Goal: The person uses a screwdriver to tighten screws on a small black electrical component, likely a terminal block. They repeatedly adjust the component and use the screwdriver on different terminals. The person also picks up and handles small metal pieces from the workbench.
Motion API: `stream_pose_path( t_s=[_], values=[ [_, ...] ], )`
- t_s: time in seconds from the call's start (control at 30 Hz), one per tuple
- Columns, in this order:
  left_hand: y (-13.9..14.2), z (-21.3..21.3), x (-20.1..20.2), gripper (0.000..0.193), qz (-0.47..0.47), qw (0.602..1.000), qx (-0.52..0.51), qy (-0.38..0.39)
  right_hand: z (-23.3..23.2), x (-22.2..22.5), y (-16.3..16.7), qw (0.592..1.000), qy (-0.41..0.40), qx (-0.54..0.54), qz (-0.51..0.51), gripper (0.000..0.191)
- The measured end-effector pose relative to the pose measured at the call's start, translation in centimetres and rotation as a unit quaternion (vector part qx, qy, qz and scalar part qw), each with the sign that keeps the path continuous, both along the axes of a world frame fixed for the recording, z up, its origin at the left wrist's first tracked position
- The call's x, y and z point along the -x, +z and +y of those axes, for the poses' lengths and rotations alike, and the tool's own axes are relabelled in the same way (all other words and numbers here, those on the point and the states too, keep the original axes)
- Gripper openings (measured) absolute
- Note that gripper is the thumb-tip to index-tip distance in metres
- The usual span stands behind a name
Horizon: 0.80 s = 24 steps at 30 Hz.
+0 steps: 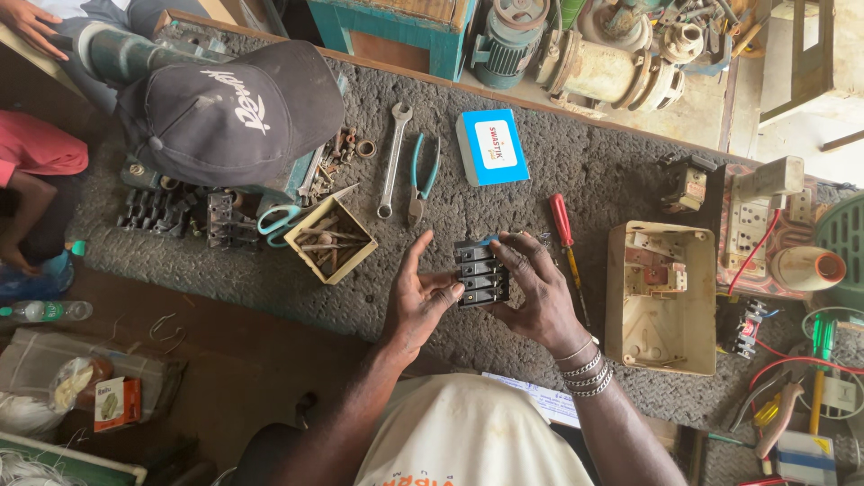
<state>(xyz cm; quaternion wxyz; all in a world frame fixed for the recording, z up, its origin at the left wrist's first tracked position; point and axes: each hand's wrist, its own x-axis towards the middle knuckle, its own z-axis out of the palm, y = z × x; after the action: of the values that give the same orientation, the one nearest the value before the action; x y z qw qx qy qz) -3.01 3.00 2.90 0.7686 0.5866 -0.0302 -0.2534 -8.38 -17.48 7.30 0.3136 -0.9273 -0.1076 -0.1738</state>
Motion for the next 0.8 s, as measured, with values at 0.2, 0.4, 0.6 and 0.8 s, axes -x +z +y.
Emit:
stream_pose_path(
  t_s=[0.2, 0.4, 0.6, 0.8],
  values=[
    [1.0, -0.2, -0.1, 0.101, -0.019, 0.999, 0.04, -0.015, 0.2, 0.1, 0.8, 1.0, -0.006, -0.019, -0.01, 0.097],
    [2.0, -0.3, -0.1, 0.104, 0.01, 0.999, 0.04, -0.005, 0.1, 0.1, 1.1, 1.0, -0.004, -0.01, -0.012, 0.097],
    [2.1, -0.1, -0.1, 0.106, 0.029, 0.999, 0.031, -0.003, 0.1, 0.2, 0.8, 1.0, -0.001, -0.006, 0.0, 0.098],
    [1.2, 0.0, 0.3, 0.102, 0.028, 0.999, 0.012, 0.007, 0.3, 0.5, 0.5, 1.0, 0.0, -0.011, 0.023, 0.1]
  ],
)
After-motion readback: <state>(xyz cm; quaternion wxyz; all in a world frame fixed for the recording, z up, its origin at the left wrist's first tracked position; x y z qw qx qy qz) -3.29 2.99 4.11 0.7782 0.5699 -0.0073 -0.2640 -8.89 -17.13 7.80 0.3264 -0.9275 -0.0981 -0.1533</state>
